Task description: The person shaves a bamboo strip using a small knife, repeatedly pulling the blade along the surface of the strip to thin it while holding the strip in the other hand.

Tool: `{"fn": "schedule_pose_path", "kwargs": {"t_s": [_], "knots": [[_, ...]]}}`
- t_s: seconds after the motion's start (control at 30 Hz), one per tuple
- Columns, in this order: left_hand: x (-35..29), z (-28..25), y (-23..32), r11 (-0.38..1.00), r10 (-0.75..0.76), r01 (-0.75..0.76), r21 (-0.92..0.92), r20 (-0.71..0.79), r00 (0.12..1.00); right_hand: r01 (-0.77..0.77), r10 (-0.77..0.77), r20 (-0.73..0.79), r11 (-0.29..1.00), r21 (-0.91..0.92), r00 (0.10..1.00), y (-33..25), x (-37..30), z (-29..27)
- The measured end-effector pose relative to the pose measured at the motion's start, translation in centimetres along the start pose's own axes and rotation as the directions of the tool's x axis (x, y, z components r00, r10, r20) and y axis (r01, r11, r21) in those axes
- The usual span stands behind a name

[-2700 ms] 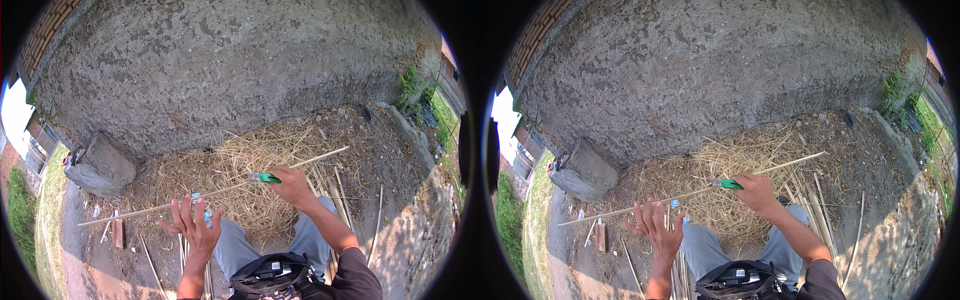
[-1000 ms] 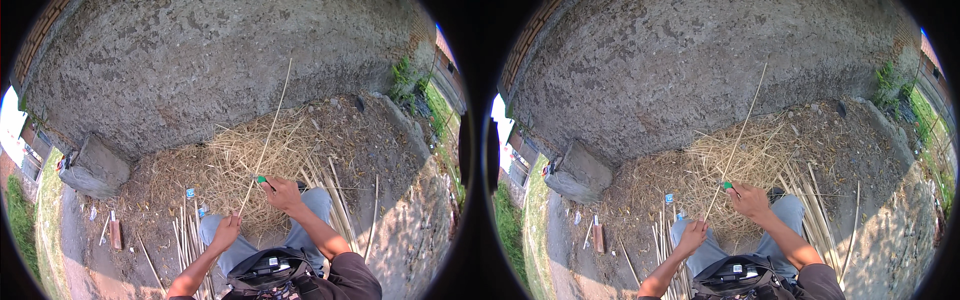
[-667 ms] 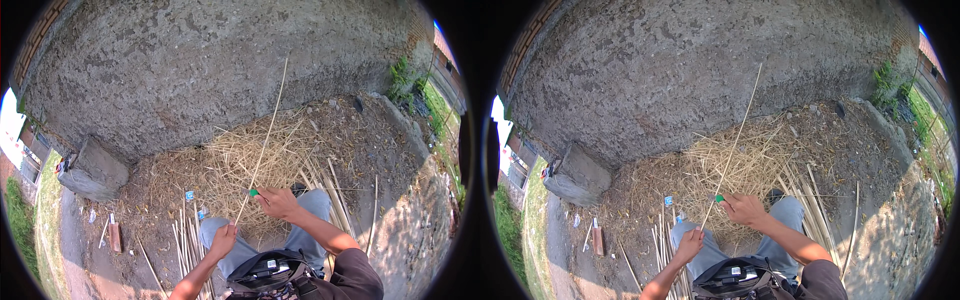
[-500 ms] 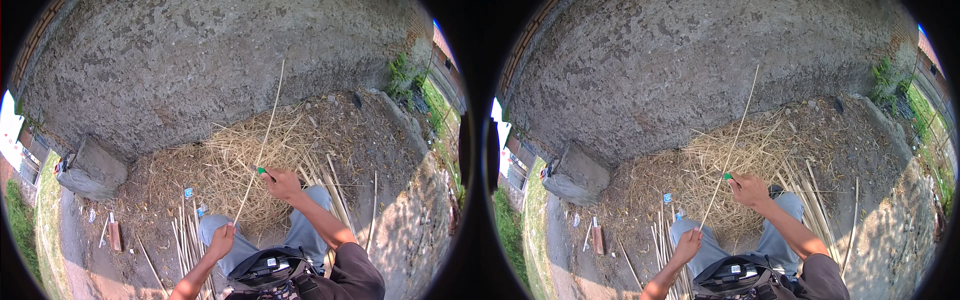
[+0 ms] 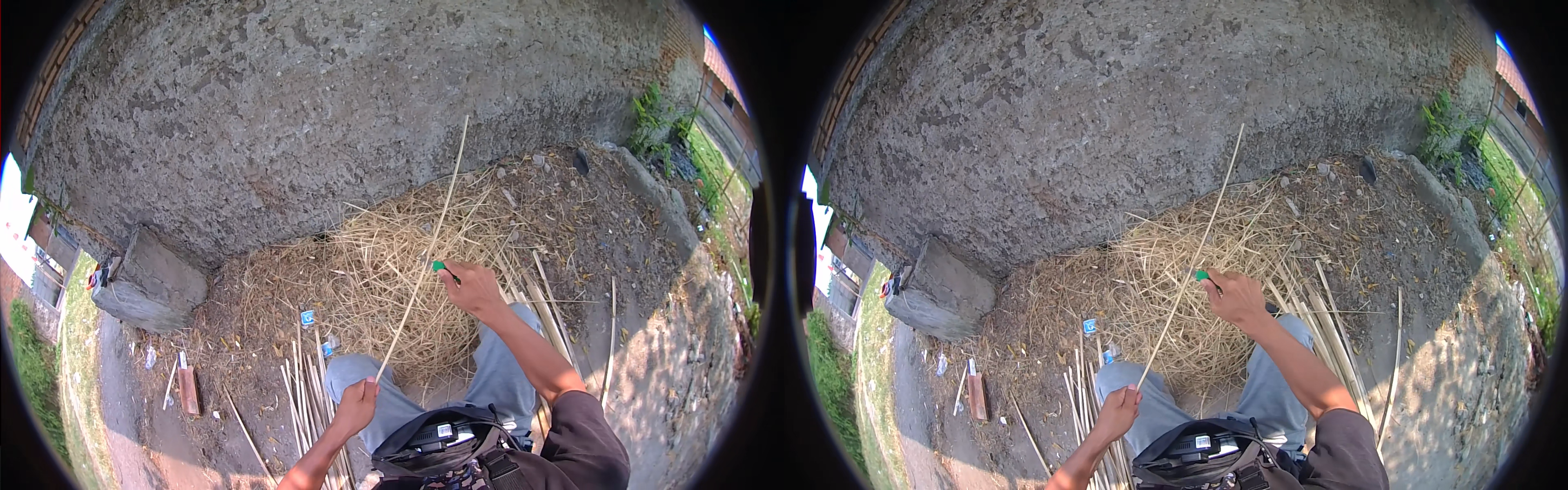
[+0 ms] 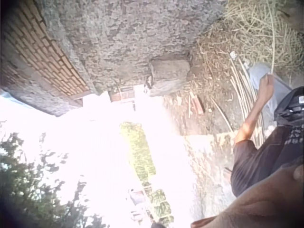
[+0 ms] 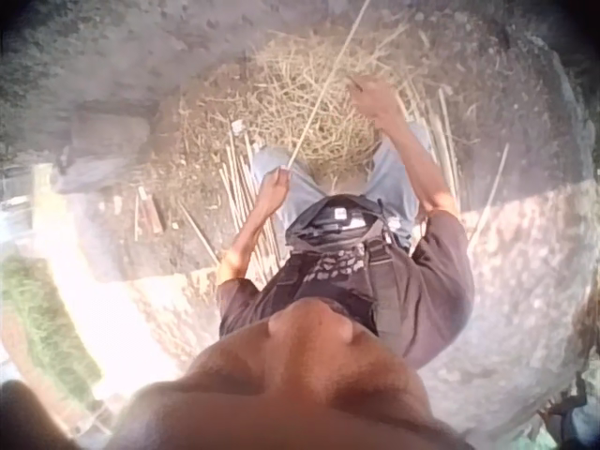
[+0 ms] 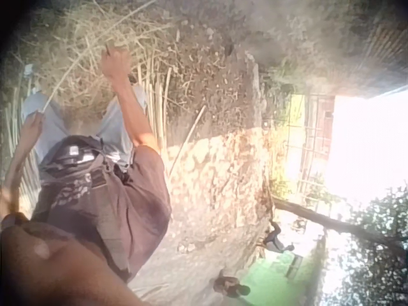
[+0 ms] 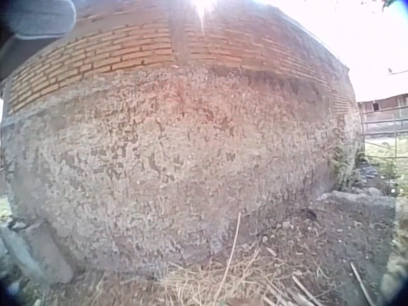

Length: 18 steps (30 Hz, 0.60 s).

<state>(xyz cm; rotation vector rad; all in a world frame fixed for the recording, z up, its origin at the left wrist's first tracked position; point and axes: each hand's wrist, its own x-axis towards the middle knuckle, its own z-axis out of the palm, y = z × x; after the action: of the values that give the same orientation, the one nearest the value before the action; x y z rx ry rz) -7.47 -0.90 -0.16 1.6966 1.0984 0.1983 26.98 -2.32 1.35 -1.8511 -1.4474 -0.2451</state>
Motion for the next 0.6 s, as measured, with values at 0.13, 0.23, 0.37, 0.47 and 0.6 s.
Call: {"fn": "schedule_pose_path", "kwargs": {"t_s": [0.13,0.23,0.37,0.47,0.6], "knots": [[-0.5,0.0,-1.2,0.999,0.016,-0.017,-0.037,-0.029,0.999,0.025,-0.028,-0.048,0.998,-0.062,0.998,-0.2,-0.4,0.5],[-0.9,0.7,0.4,0.997,0.007,-0.008,-0.072,-0.008,1.000,0.090,-0.095,-0.038,0.989,-0.117,0.995,0.4,0.5,0.4],[-1.5,0.8,1.2,0.933,0.200,-0.131,0.336,-0.181,0.963,0.009,-0.019,-0.103,0.995,-0.101,0.994,-1.0,0.2,1.5],[-2.2,0.3,1.8,0.993,-0.073,0.071,-0.094,-0.015,0.997,-0.072,0.092,-0.154,0.989,0.131,0.984,-1.2,0.3,2.3],[-2.4,-1.8,1.4,0.746,-0.176,0.344,-0.570,0.330,0.927,-0.301,0.296,0.080,0.854,0.424,0.952,-2.0,0.9,1.1]]}}
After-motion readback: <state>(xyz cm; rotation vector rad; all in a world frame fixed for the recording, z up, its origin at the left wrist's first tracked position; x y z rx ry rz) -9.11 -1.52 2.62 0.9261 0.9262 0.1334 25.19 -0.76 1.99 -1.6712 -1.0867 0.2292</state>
